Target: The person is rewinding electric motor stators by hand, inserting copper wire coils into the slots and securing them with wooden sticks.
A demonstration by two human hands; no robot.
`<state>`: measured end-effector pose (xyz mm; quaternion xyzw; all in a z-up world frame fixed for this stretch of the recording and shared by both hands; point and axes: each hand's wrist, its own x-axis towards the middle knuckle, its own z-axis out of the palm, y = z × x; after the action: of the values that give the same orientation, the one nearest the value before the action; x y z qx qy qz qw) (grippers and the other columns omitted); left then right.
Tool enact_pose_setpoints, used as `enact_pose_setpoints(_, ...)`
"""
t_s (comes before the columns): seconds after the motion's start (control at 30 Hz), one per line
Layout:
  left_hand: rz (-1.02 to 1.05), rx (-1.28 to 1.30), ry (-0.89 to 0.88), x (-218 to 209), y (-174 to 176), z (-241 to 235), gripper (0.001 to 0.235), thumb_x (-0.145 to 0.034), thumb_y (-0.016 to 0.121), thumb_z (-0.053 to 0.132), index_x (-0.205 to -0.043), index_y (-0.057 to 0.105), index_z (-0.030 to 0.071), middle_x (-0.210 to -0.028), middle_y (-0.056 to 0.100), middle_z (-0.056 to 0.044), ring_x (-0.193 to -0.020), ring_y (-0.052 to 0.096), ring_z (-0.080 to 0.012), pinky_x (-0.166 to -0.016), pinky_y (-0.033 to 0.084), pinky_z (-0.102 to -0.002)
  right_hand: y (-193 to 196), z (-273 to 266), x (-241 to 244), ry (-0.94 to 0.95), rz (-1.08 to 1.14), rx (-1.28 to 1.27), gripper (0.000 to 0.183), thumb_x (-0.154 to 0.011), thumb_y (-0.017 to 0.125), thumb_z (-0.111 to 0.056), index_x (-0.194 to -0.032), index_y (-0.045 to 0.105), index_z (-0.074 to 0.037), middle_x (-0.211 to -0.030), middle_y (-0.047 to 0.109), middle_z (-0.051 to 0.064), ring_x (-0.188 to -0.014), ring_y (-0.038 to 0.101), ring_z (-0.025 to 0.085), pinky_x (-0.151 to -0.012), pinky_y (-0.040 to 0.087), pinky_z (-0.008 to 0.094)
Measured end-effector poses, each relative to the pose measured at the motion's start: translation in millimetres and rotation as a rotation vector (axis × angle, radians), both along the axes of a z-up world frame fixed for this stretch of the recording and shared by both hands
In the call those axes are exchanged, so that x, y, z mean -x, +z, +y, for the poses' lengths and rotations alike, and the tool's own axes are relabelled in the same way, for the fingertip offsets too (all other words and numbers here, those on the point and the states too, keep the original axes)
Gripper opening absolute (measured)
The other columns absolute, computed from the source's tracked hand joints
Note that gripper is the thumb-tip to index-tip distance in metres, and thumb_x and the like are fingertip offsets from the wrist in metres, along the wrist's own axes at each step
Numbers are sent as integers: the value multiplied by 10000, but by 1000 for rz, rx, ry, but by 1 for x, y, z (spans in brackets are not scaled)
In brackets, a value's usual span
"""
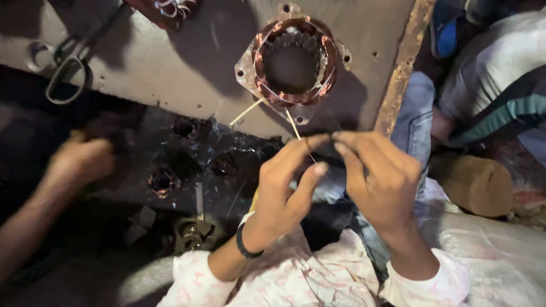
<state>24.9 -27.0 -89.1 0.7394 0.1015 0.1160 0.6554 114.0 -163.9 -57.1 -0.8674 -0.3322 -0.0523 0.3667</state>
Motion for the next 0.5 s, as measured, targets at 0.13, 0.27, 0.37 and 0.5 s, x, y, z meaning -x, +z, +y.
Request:
enact_pose_setpoints(0.13,100,814,-12,-22,-7,-9,246,-1031,608,123,-1241,614,-5,-1044,706,-55,-700,528,-42,-608,426,-201,-11,-30,23,2,239,-101,122,-917,693,39,-1034,724,40,-960,754,131,-734,724,164,-654,581,269)
enact_pose_setpoints(0.27,162,903,-38,-5,-17,4,214,-1072,599,169,-1067,678,-30,-736,628,-17,-568,494,-52,-502,366,-211,-29,-81,7,-221,383,-455,117,-1081,576,31,-1064,690,50,-932,740,146,-689,719,158,-600,580,264)
enact_pose_setpoints(0.37,186,647,-19,23,-12,30,220,-1060,605,169,-1024,707,-22,-669,592,11,-547,486,-42,-479,363,-216,-41,-92,-14,-362,374,-829,77,-1168,610,3,-1127,621,68,-994,675,186,-713,634,188,-622,534,283)
enact_pose_setpoints(0.5,333,4,101,43,16,69,161,-976,670,122,-980,752,-16,-631,627,-20,-526,493,-58,-466,355,-218,-26,-56,3,-205,437,-593,191,-1048,679,-63,-1194,623,47,-1056,664,175,-779,676,170,-649,574,272)
